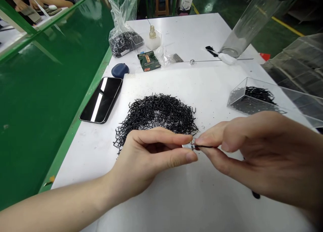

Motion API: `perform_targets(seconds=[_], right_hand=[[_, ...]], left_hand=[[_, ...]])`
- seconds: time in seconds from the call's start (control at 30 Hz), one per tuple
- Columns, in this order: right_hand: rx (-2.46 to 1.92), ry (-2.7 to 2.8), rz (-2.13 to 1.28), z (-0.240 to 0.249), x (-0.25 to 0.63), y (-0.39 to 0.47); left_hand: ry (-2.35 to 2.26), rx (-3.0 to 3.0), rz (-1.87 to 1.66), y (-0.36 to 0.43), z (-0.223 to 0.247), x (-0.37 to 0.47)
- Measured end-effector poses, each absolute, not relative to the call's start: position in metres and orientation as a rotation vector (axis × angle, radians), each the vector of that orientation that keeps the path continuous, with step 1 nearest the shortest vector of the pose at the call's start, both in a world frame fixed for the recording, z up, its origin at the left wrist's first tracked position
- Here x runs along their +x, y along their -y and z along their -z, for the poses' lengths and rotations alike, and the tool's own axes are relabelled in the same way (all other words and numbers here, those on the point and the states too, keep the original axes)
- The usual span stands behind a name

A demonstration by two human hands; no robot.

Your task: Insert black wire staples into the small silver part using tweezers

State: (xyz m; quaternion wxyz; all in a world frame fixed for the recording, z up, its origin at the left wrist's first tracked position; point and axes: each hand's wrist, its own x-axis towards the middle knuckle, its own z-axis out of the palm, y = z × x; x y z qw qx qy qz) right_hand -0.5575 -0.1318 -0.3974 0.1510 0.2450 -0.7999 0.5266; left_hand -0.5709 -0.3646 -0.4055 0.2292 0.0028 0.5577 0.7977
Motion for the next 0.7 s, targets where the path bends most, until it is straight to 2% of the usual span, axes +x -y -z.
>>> perform_targets(seconds=[0.2, 0.33, 0.53, 0.7], right_hand=[[0.473, 2.237, -1.561, 0.394, -0.564, 0.131], [0.376, 2.108, -1.645, 0.398, -0.572, 0.129], [0.51, 2.09, -1.707, 0.407, -0.581, 0.125], [0.638, 2.054, -1.717, 0.41, -0.581, 0.126]], left_hand=[[-1.574, -0.009, -2.224, 0.364, 0.403, -0.568], [-1.895, 0.279, -2.185, 0.366, 0.403, -0.565], [-2.222, 0.876, -1.788, 0.371, 0.414, -0.558], [-2.422, 1.039, -1.539, 0.373, 0.423, -0.555]])
